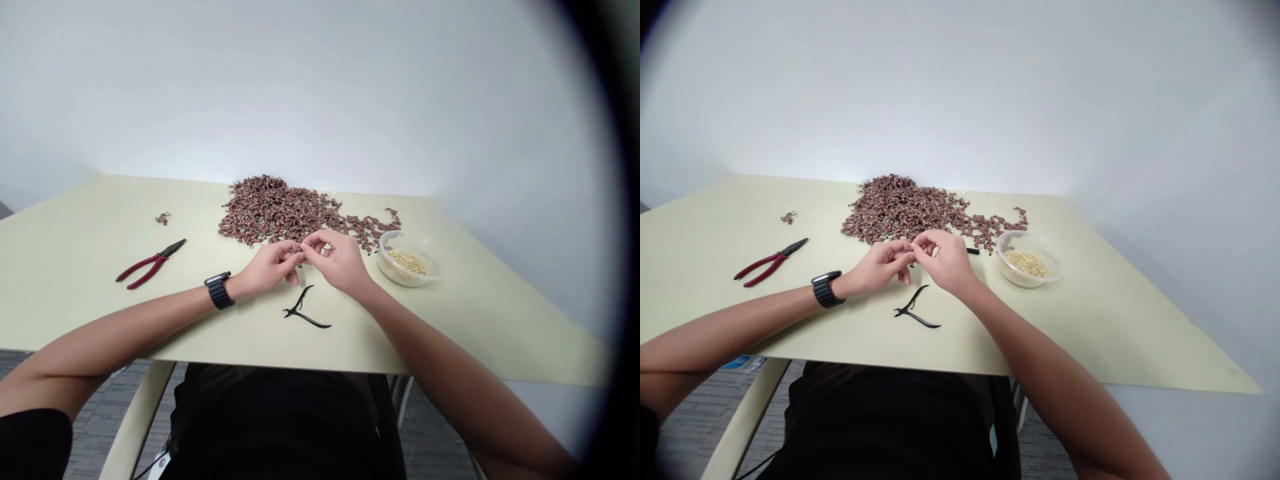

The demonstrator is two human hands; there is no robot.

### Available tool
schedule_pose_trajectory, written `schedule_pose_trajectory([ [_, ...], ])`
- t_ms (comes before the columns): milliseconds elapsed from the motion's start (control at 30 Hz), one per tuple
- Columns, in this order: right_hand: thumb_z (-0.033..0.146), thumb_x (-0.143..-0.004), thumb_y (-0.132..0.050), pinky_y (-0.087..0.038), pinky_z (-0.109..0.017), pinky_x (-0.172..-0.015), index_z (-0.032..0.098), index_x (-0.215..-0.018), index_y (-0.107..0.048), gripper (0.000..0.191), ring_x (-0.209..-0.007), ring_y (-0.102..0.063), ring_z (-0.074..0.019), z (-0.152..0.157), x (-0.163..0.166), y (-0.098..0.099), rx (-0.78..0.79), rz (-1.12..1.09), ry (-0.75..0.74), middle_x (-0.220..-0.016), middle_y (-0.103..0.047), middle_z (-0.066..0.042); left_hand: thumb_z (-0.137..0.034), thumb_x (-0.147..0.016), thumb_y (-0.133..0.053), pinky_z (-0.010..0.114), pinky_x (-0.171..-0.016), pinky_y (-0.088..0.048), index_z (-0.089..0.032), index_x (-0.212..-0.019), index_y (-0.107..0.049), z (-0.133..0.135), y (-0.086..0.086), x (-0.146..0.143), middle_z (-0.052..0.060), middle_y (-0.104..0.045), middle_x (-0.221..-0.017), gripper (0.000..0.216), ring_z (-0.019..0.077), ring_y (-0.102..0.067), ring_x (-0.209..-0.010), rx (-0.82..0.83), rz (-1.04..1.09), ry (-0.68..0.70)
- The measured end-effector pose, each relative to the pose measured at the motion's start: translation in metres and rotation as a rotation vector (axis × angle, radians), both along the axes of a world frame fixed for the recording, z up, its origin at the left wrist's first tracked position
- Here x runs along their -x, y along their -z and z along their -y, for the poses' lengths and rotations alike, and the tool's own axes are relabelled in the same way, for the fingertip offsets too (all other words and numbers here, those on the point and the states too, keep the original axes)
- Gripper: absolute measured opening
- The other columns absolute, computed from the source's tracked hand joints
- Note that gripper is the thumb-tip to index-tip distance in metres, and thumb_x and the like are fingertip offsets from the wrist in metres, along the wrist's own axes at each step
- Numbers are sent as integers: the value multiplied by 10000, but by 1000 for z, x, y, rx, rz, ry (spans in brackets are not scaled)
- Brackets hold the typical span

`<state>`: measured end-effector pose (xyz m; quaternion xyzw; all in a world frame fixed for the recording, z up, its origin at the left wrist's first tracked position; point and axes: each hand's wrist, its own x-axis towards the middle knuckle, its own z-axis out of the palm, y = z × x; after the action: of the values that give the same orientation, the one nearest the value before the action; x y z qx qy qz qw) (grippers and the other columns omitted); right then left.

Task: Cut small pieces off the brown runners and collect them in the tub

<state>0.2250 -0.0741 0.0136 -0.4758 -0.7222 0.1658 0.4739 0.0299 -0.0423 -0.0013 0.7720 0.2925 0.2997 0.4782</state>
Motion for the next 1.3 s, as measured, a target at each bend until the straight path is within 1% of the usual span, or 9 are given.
schedule_pose_trajectory([
  [333, 218, -847, -654, -456, -251, -600, 194, -814, -736, 91, -653, -602, -129, 0, -1, -1, 21, 12, -26, -792, -723, -19, -525, -1002, -531, 228, -603, -541, -149, -1017, -606, -2, 5, 1, 22, -672, -722, 384, 146, -716, -645, -28, -16, -9],
  [533, 201, -842, -650, -450, -249, -596, 194, -805, -726, 85, -652, -595, -129, 0, -1, -2, 12, 46, -39, -780, -717, -16, -516, -1010, -514, 228, -602, -526, -151, -1005, -598, 0, 3, 1, 15, -665, -706, 374, 146, -709, -642, -59, -49, -13],
  [667, 188, -868, -627, -448, -265, -644, 196, -811, -705, 97, -678, -586, -138, 0, 1, 2, -70, 121, -15, -757, -678, -16, -477, -1025, -495, 229, -616, -498, -158, -1024, -608, 1, 1, 2, 13, -672, -728, 339, 131, -677, -644, -161, -97, -60],
  [800, 197, -911, -587, -455, -282, -694, 196, -837, -678, 117, -713, -575, -151, 2, 3, 5, -153, 176, 9, -812, -665, -38, -423, -1058, -427, 259, -715, -490, -175, -1040, -602, 4, -3, 3, 27, -696, -823, 303, 143, -664, -752, -286, -113, -61],
  [933, 229, -925, -572, -466, -298, -717, 203, -822, -670, 144, -738, -579, -168, 5, 5, 3, -150, 177, 29, -809, -663, -51, -394, -1076, -372, 266, -726, -459, -184, -989, -571, 0, -2, 5, 25, -678, -833, 302, 143, -630, -758, -381, -144, -60],
  [1033, 255, -885, -608, -480, -295, -665, 202, -795, -677, 126, -689, -585, -163, 7, 9, 1, -16, 30, 34, -757, -664, -42, -363, -1069, -388, 257, -672, -420, -190, -969, -544, -7, 3, 9, 18, -651, -812, 253, 139, -587, -707, -514, -214, -70],
  [1100, 295, -849, -645, -476, -285, -576, 197, -798, -679, 116, -612, -577, -151, 5, 11, 3, 175, -150, 14, -728, -660, -33, -328, -1062, -396, 257, -655, -402, -189, -972, -535, -12, 7, 12, 28, -641, -823, 217, 146, -573, -709, -639, -263, -83],
  [1200, 351, -795, -705, -439, -266, -462, 186, -770, -663, 172, -520, -525, -123, 0, 11, 6, 500, -425, -83, -681, -613, -16, -273, -1056, -400, 270, -683, -420, -179, -985, -545, -18, 11, 15, 56, -641, -861, 187, 163, -582, -759, -812, -315, -80],
  [1300, 319, -739, -758, -411, -233, -450, 172, -700, -637, 195, -555, -488, -99, -5, 7, 7, 707, -633, -212, -675, -576, -5, -213, -1050, -397, 296, -762, -458, -169, -1023, -573, -22, 14, 17, 82, -664, -921, 183, 177, -603, -831, -929, -344, -70],
])
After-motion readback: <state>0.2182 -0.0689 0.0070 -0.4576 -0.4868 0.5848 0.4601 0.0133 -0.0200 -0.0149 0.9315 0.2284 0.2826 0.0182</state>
